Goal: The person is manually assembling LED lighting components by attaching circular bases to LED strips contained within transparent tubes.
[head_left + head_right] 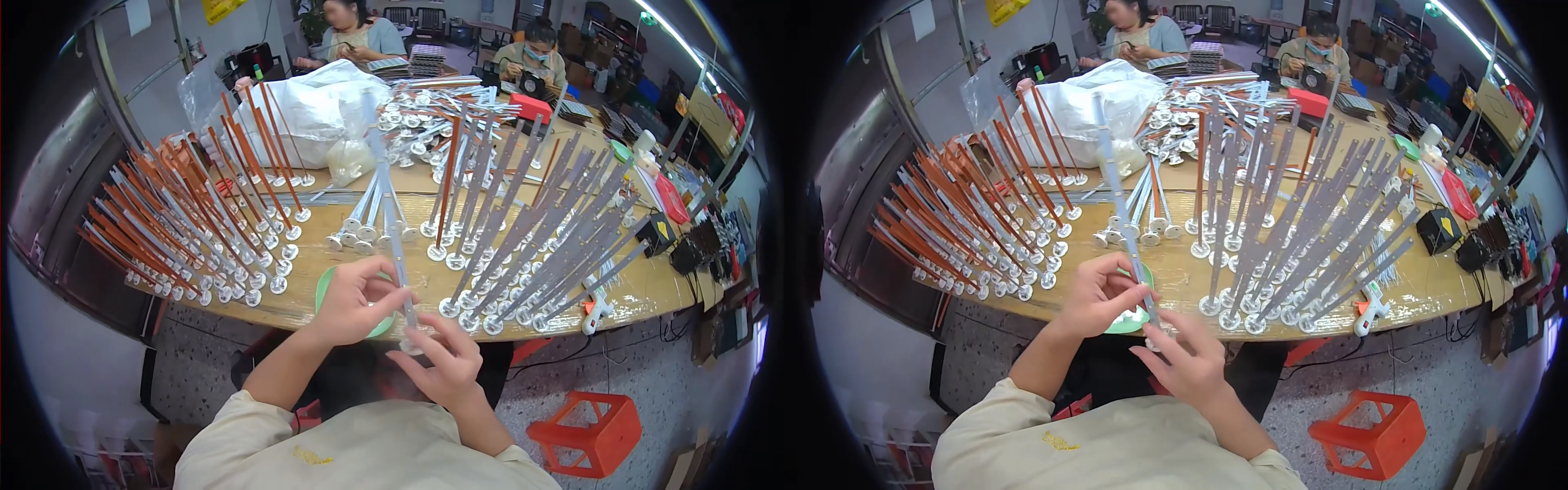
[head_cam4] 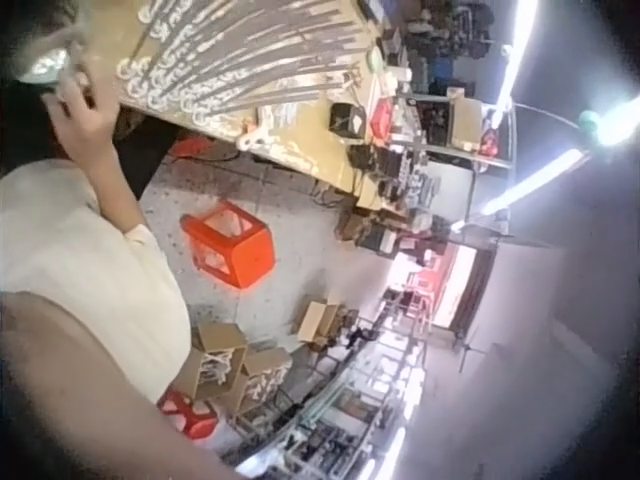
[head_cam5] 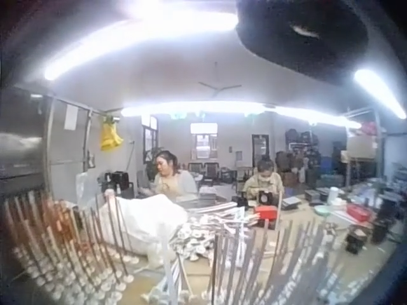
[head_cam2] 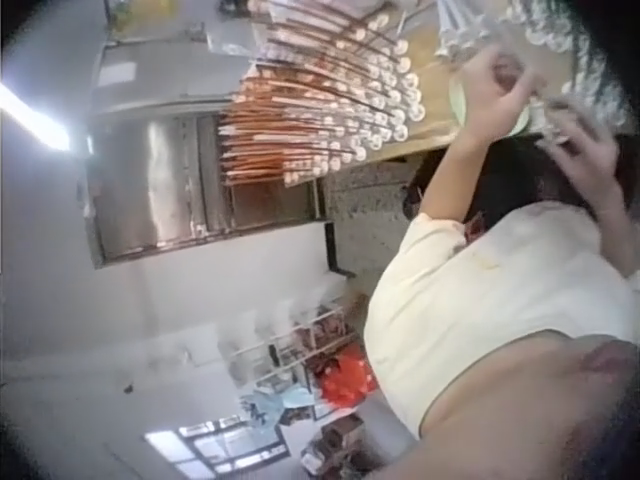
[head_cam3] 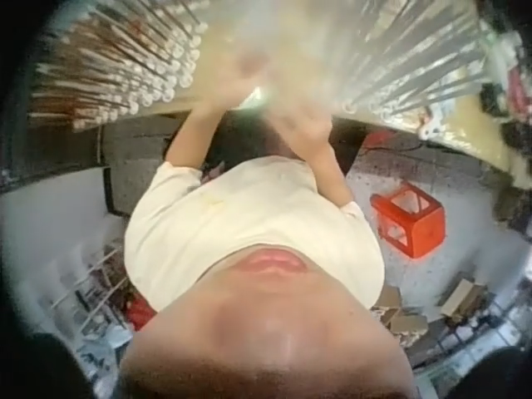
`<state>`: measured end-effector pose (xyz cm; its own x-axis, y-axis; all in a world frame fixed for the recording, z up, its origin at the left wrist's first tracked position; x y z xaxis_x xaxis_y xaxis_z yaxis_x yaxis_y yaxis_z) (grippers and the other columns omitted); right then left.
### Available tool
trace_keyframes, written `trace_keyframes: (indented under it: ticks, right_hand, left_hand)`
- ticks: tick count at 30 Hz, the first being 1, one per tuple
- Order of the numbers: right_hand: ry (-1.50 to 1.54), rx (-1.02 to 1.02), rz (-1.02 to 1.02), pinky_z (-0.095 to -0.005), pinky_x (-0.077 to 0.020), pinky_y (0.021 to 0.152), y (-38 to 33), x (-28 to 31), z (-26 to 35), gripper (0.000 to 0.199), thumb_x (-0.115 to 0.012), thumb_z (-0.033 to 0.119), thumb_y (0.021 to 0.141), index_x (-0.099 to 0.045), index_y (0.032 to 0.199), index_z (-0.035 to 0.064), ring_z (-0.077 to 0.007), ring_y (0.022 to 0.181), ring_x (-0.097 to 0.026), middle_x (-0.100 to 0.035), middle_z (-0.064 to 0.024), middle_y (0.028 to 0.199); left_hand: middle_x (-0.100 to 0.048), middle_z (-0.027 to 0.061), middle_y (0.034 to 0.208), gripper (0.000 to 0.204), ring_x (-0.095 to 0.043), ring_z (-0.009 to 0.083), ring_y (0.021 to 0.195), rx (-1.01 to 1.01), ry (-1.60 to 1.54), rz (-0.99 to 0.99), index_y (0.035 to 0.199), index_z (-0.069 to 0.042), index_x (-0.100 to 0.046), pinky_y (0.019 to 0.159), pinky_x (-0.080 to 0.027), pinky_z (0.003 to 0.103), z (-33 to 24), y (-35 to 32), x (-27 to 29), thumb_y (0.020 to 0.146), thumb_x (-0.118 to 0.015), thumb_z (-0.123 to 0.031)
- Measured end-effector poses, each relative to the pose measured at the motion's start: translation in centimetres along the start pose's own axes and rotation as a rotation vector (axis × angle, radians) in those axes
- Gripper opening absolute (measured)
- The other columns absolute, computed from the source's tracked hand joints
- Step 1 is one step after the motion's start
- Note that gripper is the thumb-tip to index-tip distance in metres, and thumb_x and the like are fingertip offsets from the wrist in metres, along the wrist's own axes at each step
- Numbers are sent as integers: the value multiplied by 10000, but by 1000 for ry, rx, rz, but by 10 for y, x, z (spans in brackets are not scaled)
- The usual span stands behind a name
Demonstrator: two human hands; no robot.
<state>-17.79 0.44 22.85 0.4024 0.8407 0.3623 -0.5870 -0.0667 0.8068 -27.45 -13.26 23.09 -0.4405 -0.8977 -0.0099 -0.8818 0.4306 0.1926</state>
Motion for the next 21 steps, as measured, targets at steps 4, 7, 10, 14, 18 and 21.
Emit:
trace_keyframes:
  ticks: [4, 7, 10, 14, 18, 21]
  right_hand:
    - [79, -12, -19, -309, -558, 635, 0, -10, 6, 380, -894, 71, 634, -709, 962, 18, -249, 791, -673, -677, -147, 992]
    - [77, -72, -40, -326, -562, 656, 2, -10, 6, 341, -867, 47, 660, -708, 960, 13, -266, 779, -679, -689, -141, 945]
    - [64, -41, -21, -323, -567, 660, 1, -8, 3, 318, -846, 18, 673, -716, 963, 3, -264, 761, -687, -699, -138, 931]
    - [82, 19, -21, -326, -578, 687, 3, 4, 7, 308, -813, -25, 691, -735, 988, -1, -264, 779, -707, -713, -146, 933]
    - [135, -26, 25, -327, -585, 728, 2, 3, 6, 301, -766, -83, 668, -731, 962, -28, -277, 814, -715, -718, -166, 943]
    - [168, -30, 97, -330, -582, 727, 2, 1, 9, 261, -750, -89, 690, -709, 946, -58, -293, 825, -711, -711, -184, 954]
  left_hand:
    - [-738, 133, 908, 112, -707, 139, 840, 11, -30, -38, 993, 16, -576, 725, -553, 253, 4, -4, 10, 918, -651, -20]
    - [-739, 134, 901, 120, -704, 133, 815, 24, -103, -76, 1003, 17, -579, 715, -554, 251, 2, -2, 17, 921, -653, -30]
    - [-734, 155, 927, 168, -707, 138, 801, 68, -153, -84, 1073, 27, -565, 685, -563, 257, 10, 0, 17, 932, -638, -28]
    - [-704, 196, 1097, 428, -690, 203, 1003, 25, -139, -183, 1359, 51, -451, 817, -565, 289, 8, -23, -2, 953, -580, 3]
    - [-699, 208, 1103, 392, -707, 222, 907, -157, 242, -97, 1254, 28, -619, 802, -543, 314, 17, -72, -25, 867, -668, -10]
    - [-699, 233, 1031, 356, -712, 318, 791, -408, 450, -121, 1180, 20, -677, 687, -559, 307, -11, -83, -32, 825, -681, 16]
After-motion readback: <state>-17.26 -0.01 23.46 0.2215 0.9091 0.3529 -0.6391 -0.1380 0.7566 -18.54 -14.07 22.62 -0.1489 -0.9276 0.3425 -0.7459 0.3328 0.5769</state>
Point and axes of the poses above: each hand's wrist, its own y-axis towards the middle knuckle, its own x-axis out of the back of the hand, z = x × y, the point moved 8 cm from there along y, towards the middle knuckle
